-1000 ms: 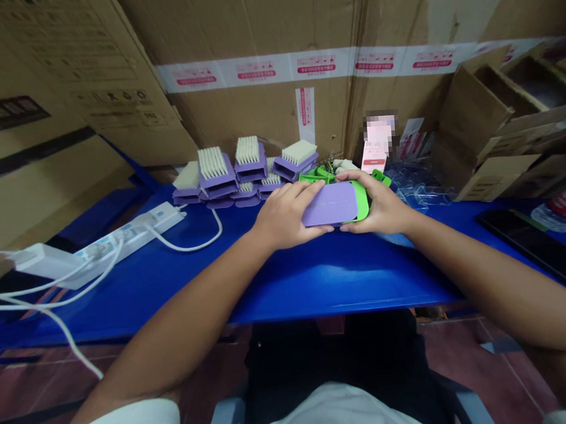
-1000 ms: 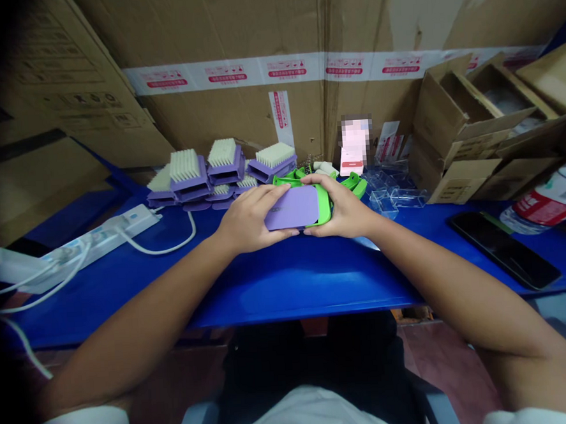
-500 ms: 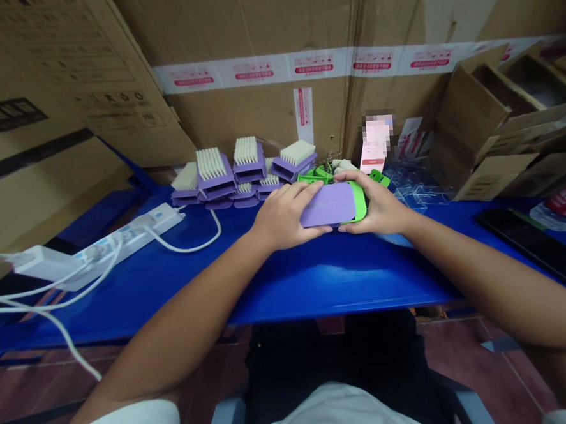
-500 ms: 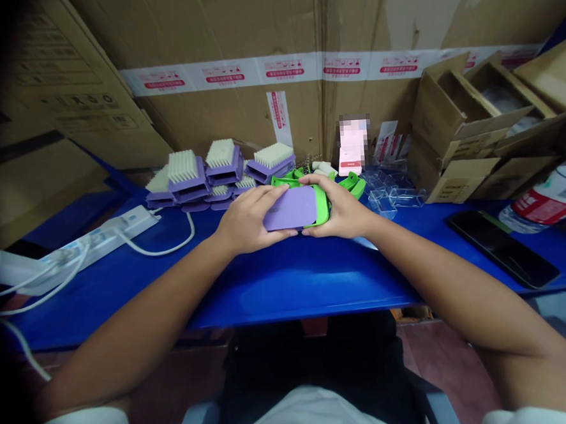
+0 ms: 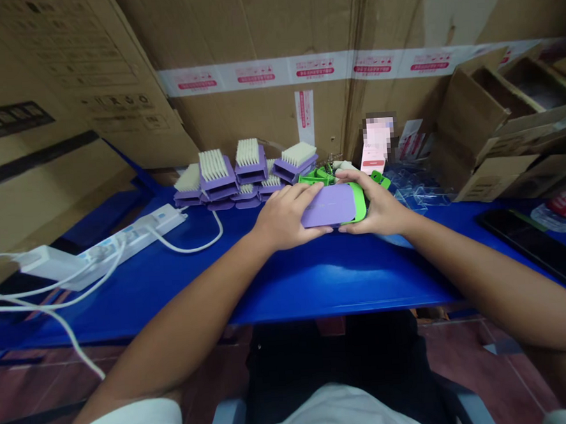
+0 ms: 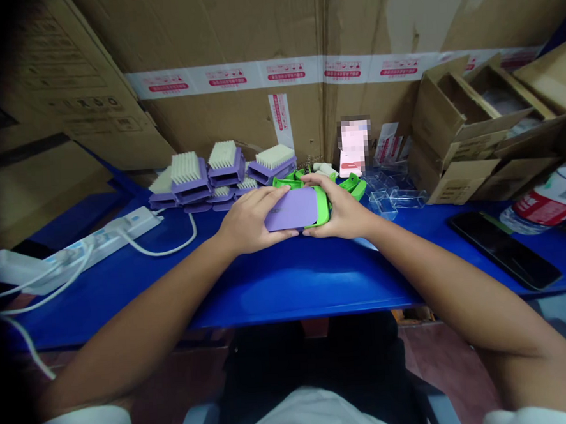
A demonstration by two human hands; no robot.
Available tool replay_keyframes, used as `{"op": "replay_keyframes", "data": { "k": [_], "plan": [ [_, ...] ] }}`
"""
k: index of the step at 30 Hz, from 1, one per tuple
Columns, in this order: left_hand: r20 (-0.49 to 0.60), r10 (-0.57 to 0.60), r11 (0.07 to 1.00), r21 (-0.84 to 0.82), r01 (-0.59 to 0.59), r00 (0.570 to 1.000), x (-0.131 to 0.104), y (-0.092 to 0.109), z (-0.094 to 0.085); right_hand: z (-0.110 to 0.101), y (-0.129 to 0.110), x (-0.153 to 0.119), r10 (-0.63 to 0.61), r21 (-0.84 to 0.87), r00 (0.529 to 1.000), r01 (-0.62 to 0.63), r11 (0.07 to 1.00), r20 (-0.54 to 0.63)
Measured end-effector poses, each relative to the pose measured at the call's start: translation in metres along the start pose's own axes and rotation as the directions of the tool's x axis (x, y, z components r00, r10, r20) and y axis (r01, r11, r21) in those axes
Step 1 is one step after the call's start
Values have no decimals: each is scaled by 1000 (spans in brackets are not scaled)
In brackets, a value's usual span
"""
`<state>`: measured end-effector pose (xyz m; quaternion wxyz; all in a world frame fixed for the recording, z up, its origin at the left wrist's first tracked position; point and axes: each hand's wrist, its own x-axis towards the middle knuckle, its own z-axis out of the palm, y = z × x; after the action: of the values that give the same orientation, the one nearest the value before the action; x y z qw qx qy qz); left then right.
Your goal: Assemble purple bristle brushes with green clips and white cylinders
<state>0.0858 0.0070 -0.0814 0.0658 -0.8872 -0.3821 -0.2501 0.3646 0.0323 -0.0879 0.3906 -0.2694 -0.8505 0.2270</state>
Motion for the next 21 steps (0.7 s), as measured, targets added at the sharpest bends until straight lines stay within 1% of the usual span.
{"op": "replay_keyframes", "data": {
  "k": [6,8,13,21],
  "plan": [
    [29,-35,999,-11,36,999,2,-1,-3,-1,1,1,-42,1,999,42,999,3],
    [31,-44,999,-18,45,999,2,-2,-3,-2,3,1,-31,12,1000,31,999,4],
    [32,-68,997,-40,69,997,3,-4,-5,-2,8,0,16,119,1000,-14,993,-14],
    [20,-58,998,-35,59,998,2,-4,-3,0,7,0,55,157,998,-53,986,-13]
  ]
}}
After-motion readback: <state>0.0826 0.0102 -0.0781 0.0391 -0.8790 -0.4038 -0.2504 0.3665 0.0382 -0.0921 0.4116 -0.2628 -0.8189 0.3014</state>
